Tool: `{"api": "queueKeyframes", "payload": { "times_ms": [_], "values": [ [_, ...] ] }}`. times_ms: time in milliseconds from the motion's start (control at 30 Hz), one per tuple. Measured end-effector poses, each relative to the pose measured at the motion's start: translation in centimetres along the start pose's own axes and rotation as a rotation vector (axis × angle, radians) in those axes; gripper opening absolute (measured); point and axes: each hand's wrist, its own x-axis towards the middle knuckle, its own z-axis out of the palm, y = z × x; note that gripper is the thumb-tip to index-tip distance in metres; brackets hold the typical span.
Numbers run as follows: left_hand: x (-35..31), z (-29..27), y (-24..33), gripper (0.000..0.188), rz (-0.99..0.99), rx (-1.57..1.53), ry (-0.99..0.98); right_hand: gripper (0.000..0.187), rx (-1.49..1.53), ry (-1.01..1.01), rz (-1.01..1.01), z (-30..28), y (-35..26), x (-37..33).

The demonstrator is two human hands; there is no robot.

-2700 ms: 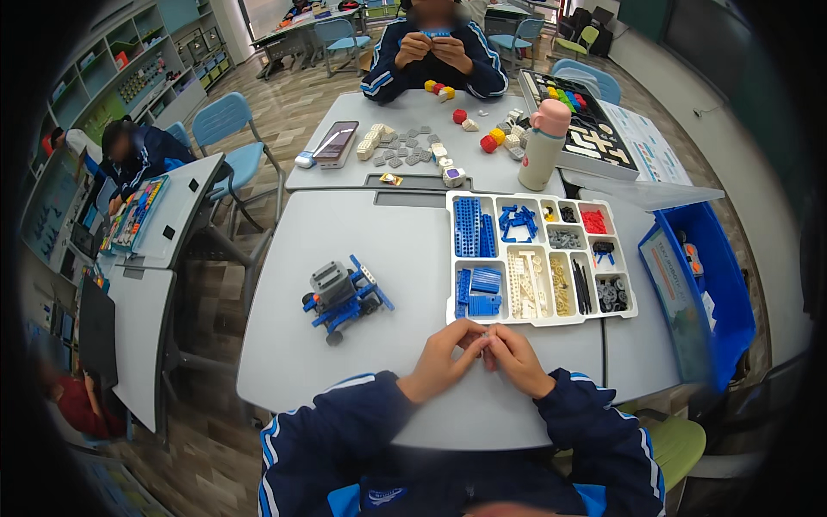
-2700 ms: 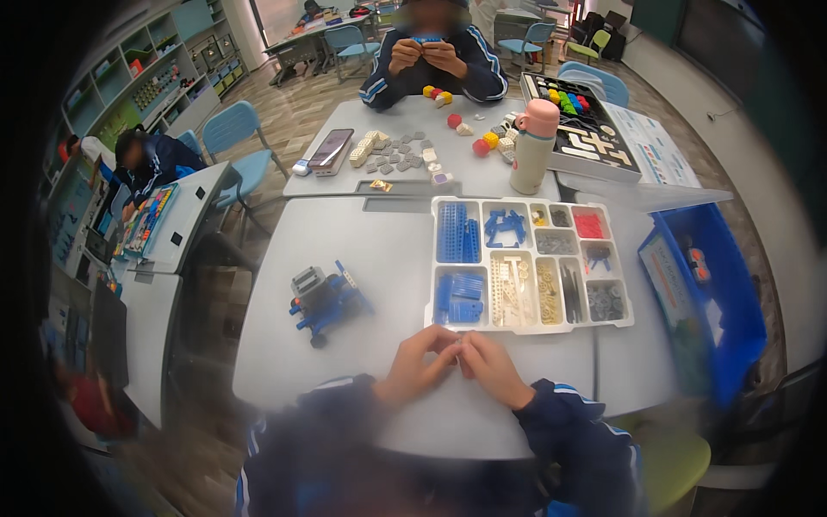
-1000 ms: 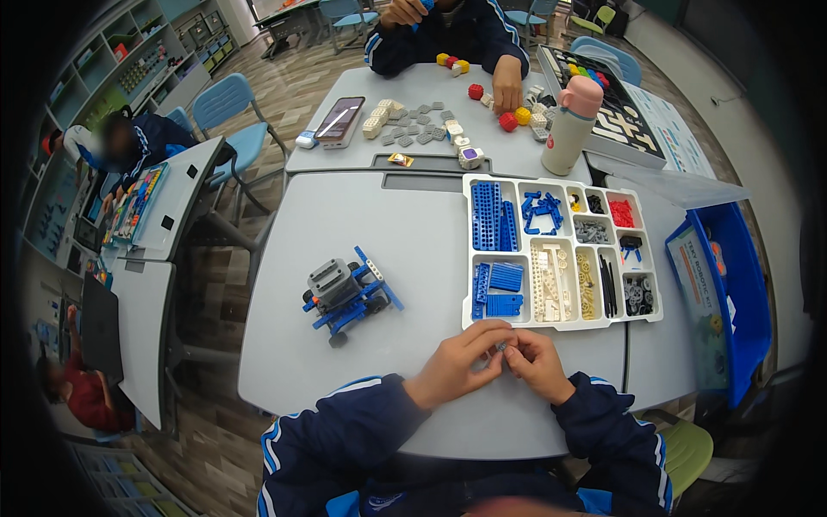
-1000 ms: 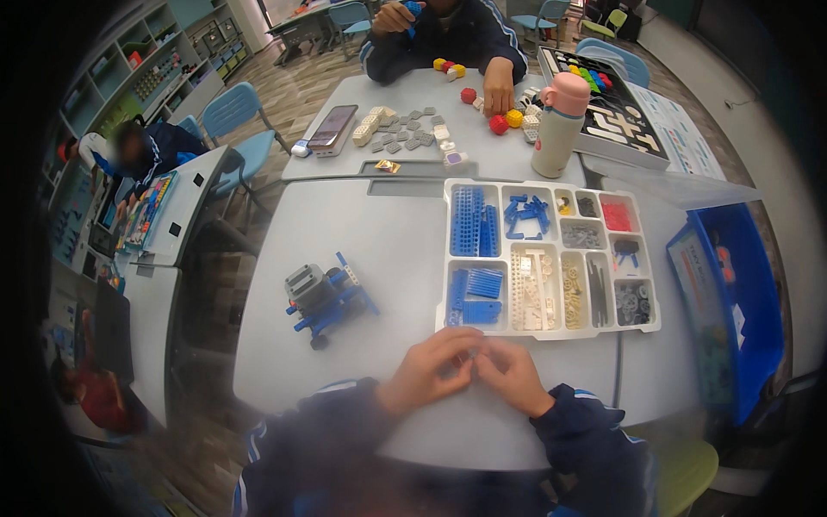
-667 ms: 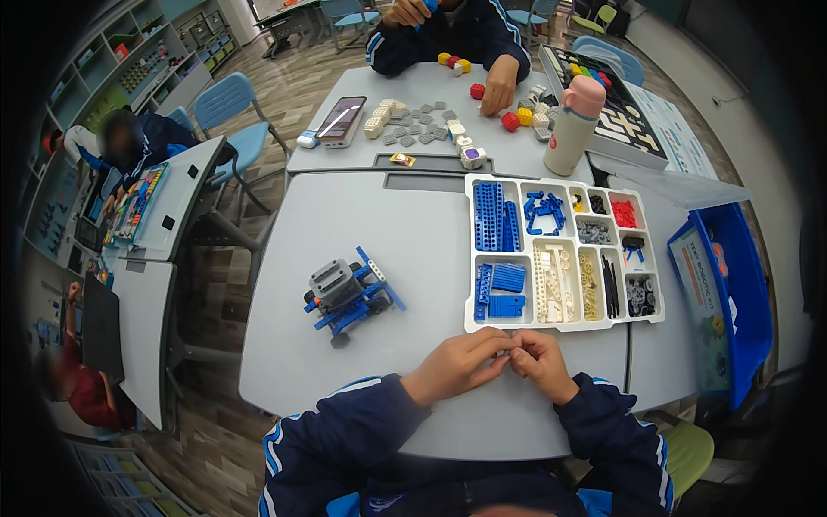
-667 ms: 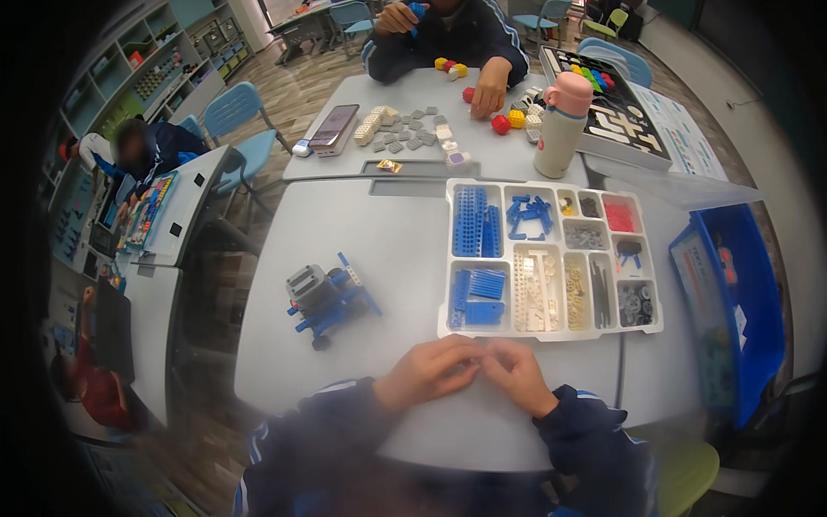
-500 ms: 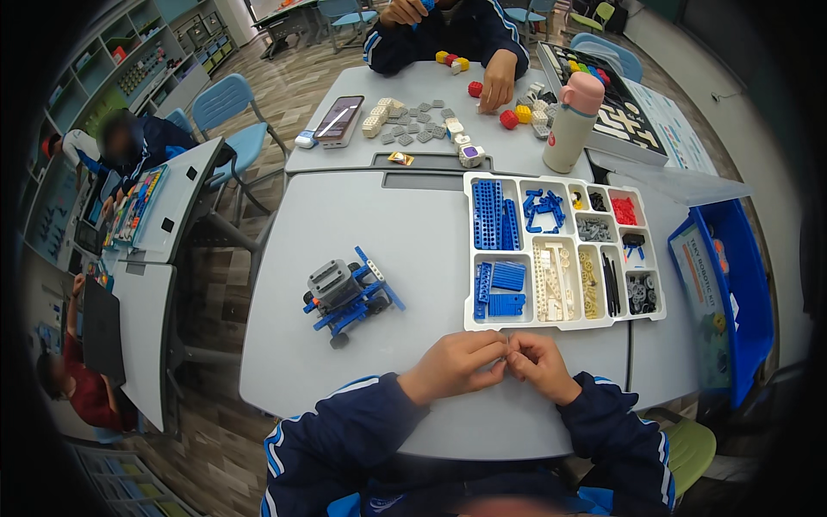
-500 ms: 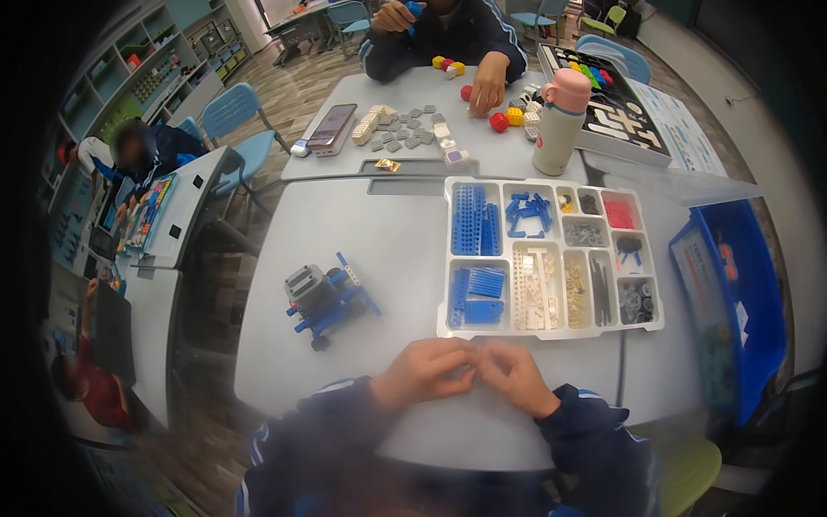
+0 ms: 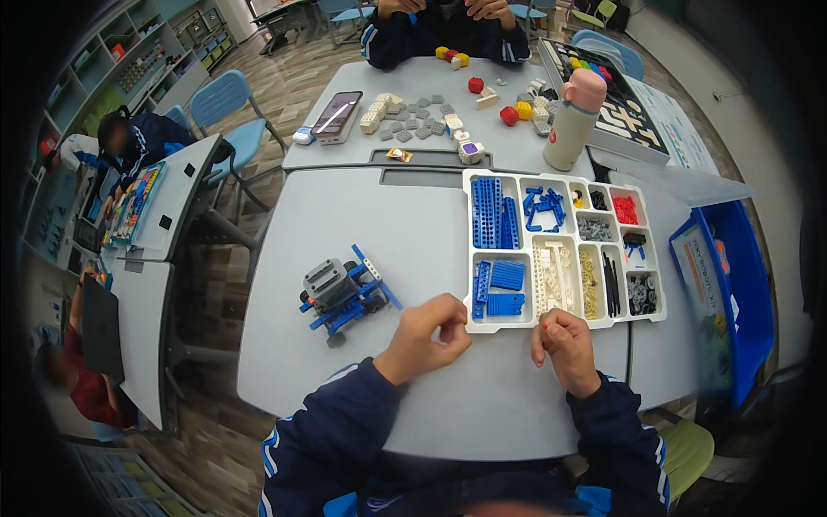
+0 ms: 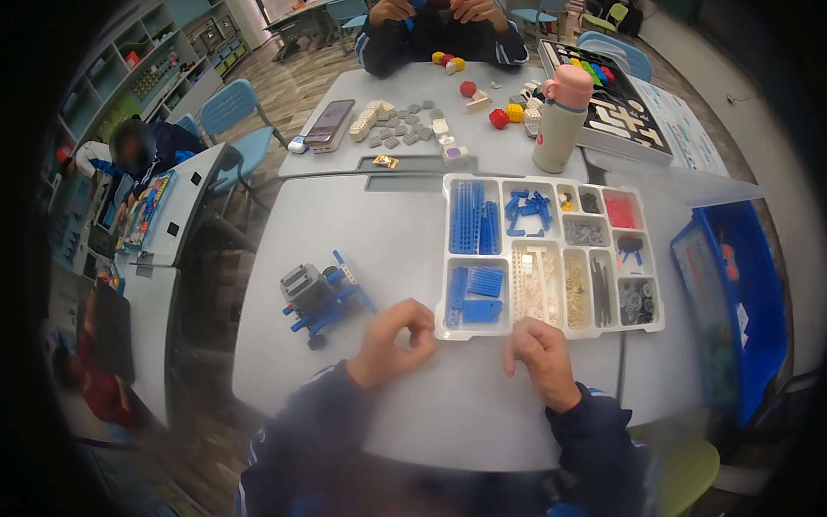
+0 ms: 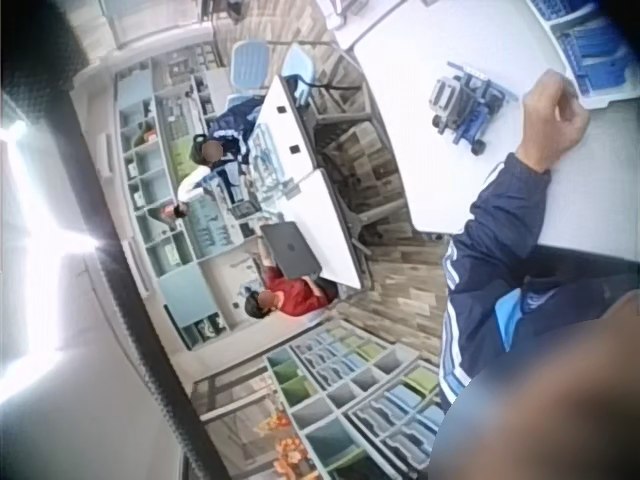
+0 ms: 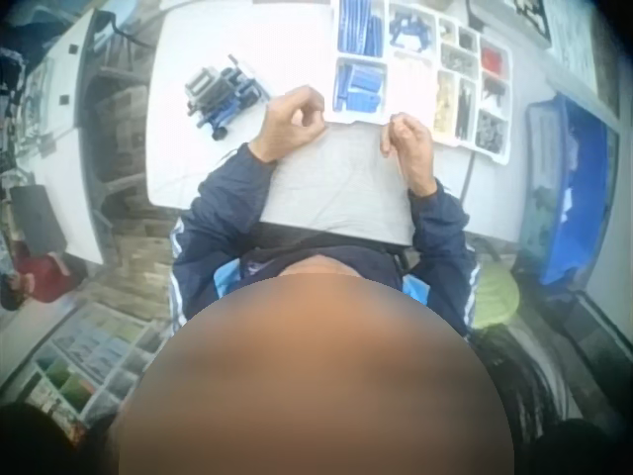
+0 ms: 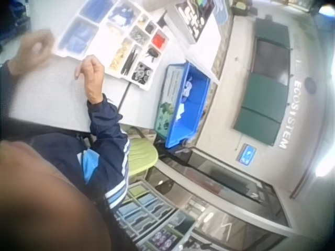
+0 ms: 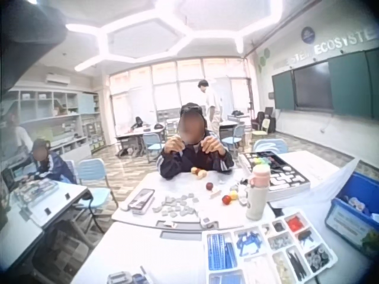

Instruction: The person assembles a small wheeled robot from LEGO Technic parts at a table. They pick pieces from a compartmentalized tray, attach beams and gears to a chassis, and fit wheels onto axles. The person rotates the assembly to align parts and secures components by hand.

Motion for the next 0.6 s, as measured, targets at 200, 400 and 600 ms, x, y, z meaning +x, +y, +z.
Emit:
{"api": "queueKeyframes", "payload": {
  "times_ms": [200, 400, 600],
  "values": [
    [0.0, 1.2, -0.6, 0.017, 0.027, 0.141, -0.069, 0.012, -0.443, 0.043, -0.035, 0.7, 1.4, 0.4],
    [0.4, 0.5, -0.5, 0.017, 0.021, 0.235, 0.009, 0.011, -0.745, -0.063, -0.147, 1.3, 1.0, 0.4],
    [0.8, -2.3, 3.6, 0.016, 0.041, 0.44, 0.143, 0.011, -0.781, -0.109, -0.161, 1.3, 0.5, 0.3]
  ]
}}
